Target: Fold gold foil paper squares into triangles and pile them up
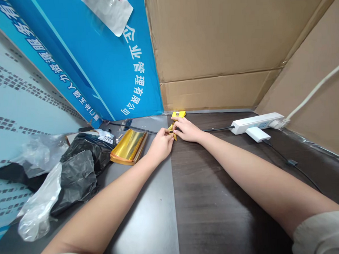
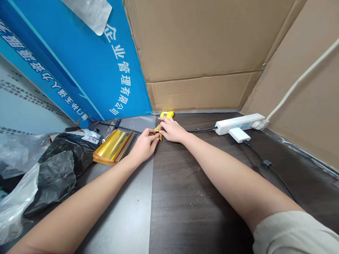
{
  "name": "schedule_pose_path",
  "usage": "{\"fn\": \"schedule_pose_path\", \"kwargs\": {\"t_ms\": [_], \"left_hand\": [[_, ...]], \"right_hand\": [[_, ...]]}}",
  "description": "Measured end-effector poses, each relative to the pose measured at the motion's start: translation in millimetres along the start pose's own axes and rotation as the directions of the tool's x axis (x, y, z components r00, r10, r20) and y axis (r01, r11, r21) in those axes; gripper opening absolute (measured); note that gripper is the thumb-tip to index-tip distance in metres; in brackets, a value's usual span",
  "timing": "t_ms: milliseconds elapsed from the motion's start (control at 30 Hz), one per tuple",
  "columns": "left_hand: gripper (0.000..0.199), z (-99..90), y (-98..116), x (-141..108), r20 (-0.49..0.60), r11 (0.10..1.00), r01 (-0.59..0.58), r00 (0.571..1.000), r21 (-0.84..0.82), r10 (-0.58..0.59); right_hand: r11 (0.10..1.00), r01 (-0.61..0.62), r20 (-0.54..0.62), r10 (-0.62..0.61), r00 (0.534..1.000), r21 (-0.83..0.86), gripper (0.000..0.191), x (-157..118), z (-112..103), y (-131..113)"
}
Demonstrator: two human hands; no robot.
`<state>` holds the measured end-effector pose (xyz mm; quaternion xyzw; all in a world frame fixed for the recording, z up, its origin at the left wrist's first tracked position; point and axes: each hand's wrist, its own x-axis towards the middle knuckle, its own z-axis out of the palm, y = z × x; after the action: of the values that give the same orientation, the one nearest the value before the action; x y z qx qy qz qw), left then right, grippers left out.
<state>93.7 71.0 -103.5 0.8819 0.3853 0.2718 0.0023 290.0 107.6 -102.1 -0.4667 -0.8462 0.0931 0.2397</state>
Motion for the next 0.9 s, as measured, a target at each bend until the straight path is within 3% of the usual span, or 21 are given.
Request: {"fn": "schedule_pose_path", "kwargs": {"t_ms": [300,600,667,767,833,900], "left_hand": [[0.028,-8.1,7.9,-3.5,0.025,0.997,-0.018,1.000,0.069,0.017],[0.031,-15.2,22.7,-3.7,0.169,0.989,-0.014,0.985,0.144,-0.010],[0.031,-28.0,27.6,-2.0,0.201,0.983,0.022,0.978,0.184,-0.059],[0.032,-64.1,27.6,0.2,0.176,0.943,0.163,0.960,0.289,-0.220],[0.041,-92.0,20.9,-1.2,0.109,0.870,0.316,0.918,0.378,-0.381],[0.050,-113.6,11.1,-6.4,0.077,0.782,0.441,0.849,0.441,-0.523]], "right_hand": [[1.000,0.005,0.006,-0.005,1.000,0.010,0.010,-0.6,-1.8,-3.5],[0.998,0.058,0.004,-0.058,0.998,0.016,0.008,2.0,3.1,-2.4],[0.998,0.060,-0.002,-0.060,0.998,0.013,0.008,0.8,2.4,-3.6],[0.998,0.063,-0.012,-0.062,0.998,0.013,0.010,-0.8,1.0,-4.8],[0.998,0.069,-0.016,-0.069,0.998,0.016,0.011,-1.0,0.8,-4.6],[0.997,0.079,-0.020,-0.079,0.997,0.019,0.012,-0.8,1.5,-3.6]]}}
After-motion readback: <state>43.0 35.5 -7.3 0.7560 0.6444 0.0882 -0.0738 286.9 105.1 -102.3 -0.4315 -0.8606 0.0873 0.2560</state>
